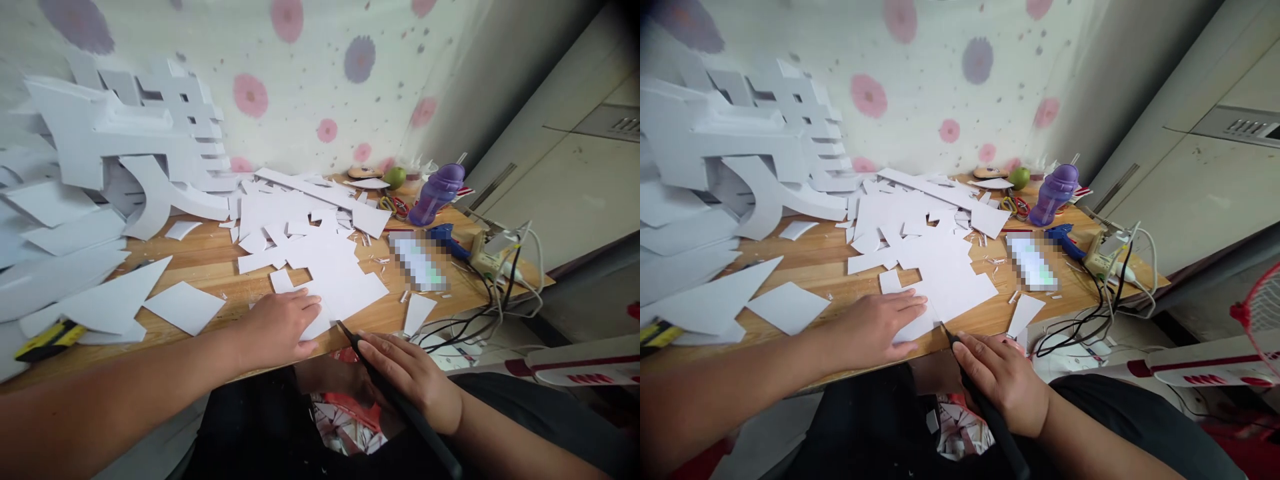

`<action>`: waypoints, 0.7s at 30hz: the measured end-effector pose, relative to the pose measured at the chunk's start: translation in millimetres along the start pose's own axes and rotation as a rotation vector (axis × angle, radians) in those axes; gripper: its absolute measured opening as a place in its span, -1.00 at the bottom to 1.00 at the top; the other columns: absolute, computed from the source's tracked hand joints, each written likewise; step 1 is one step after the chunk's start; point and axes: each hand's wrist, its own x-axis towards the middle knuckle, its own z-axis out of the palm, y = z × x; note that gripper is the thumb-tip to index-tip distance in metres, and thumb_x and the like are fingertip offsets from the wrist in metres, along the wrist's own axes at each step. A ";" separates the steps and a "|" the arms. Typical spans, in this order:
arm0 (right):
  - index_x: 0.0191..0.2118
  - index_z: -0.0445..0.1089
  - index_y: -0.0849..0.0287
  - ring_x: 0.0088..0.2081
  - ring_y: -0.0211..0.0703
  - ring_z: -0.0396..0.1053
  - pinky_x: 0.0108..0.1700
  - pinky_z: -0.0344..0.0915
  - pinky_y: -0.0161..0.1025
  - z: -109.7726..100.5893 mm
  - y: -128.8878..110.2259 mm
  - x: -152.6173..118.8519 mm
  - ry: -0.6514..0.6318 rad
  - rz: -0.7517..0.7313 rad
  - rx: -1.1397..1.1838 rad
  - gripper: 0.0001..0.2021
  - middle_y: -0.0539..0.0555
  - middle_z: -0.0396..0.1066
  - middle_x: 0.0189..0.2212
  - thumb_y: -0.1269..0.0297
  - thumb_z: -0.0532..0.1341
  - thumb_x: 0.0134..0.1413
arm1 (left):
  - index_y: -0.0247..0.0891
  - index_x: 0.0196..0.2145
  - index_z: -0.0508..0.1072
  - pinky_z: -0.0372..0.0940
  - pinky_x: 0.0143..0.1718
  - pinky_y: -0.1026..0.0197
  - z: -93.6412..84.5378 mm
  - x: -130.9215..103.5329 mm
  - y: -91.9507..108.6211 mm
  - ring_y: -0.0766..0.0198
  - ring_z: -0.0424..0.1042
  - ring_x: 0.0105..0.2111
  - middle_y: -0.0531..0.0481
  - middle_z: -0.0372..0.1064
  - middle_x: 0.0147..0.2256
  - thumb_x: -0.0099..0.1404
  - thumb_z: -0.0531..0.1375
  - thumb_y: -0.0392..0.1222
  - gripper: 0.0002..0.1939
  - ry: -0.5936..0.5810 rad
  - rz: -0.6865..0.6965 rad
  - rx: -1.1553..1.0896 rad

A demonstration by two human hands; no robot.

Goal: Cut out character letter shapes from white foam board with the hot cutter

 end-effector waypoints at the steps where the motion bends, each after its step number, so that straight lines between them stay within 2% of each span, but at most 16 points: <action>1: 0.23 0.19 0.38 0.04 0.08 0.46 -0.06 0.49 -0.01 0.6 0.4 -0.1 0.004 0.006 0.006 -0.49 0.40 0.47 0.01 0.40 0.17 0.17 | -0.31 0.11 0.38 0.19 0.19 -0.07 1.5 -0.8 1.3 -0.10 0.20 0.22 -0.23 0.24 0.21 0.24 0.21 -0.06 -0.49 0.015 -0.032 0.015; 6: 0.19 0.23 0.32 -0.08 0.01 0.51 -0.12 0.51 -0.09 -5.7 1.7 8.0 0.052 -0.028 0.003 -0.53 0.34 0.53 -0.09 0.41 0.18 0.14 | -0.30 0.27 0.19 -0.03 0.23 -0.35 12.8 -6.1 1.2 -0.37 -0.12 0.32 -0.42 -0.08 0.33 0.13 0.26 0.21 -0.13 0.072 -0.232 0.047; 8: 0.17 0.25 0.31 -0.11 -0.02 0.53 -0.13 0.51 -0.12 -11.2 1.2 13.5 0.081 -0.053 -0.013 -0.54 0.32 0.54 -0.11 0.43 0.17 0.14 | -0.25 0.30 0.13 -0.04 0.21 -0.40 15.2 -7.2 1.2 -0.39 -0.15 0.32 -0.40 -0.11 0.34 0.07 0.29 0.24 -0.05 0.077 -0.267 0.027; 10: 0.15 0.27 0.29 -0.12 -0.02 0.53 -0.14 0.51 -0.14 -17.0 0.1 18.6 0.121 -0.078 -0.030 -0.57 0.31 0.54 -0.12 0.42 0.18 0.14 | -0.19 0.30 0.12 -0.09 0.23 -0.41 13.4 -7.3 3.1 -0.34 -0.15 0.33 -0.32 -0.05 0.33 0.05 0.31 0.20 -0.05 0.099 -0.277 0.000; 12: 0.11 0.30 0.28 -0.12 -0.03 0.54 -0.14 0.52 -0.16 -23.4 -1.7 23.0 0.161 -0.102 -0.055 -0.60 0.30 0.55 -0.13 0.41 0.19 0.14 | -0.17 0.28 0.15 -0.12 0.25 -0.38 5.9 -7.2 6.7 -0.26 -0.08 0.32 -0.27 0.05 0.29 0.06 0.31 0.14 -0.11 0.136 -0.281 -0.029; 15: 0.07 0.33 0.31 -0.14 -0.03 0.55 -0.14 0.52 -0.17 -35.3 -5.8 28.8 0.246 -0.135 -0.095 -0.64 0.32 0.55 -0.14 0.42 0.20 0.14 | -0.17 0.23 0.21 -0.04 0.27 -0.25 -14.1 -10.3 13.2 -0.13 0.06 0.26 -0.22 0.16 0.21 0.06 0.30 0.06 -0.20 0.184 -0.278 -0.078; 18: 0.02 0.36 0.31 -0.13 0.00 0.54 -0.19 0.52 -0.14 -50.4 -10.4 33.5 0.329 -0.169 -0.127 -0.69 0.35 0.55 -0.14 0.43 0.21 0.13 | -0.13 0.23 0.19 0.06 0.26 -0.11 -35.4 -18.6 20.8 -0.03 0.09 0.24 -0.17 0.14 0.21 0.08 0.29 0.03 -0.23 0.224 -0.272 -0.120; 21: -0.03 0.37 0.30 -0.10 0.04 0.53 -0.23 0.52 -0.11 -66.5 -14.8 36.8 0.383 -0.230 -0.176 -0.74 0.36 0.56 -0.15 0.43 0.21 0.15 | -0.11 0.25 0.14 0.08 0.27 -0.01 -49.4 -27.8 29.8 0.07 0.08 0.25 -0.12 0.08 0.24 0.11 0.27 0.02 -0.22 0.294 -0.267 -0.147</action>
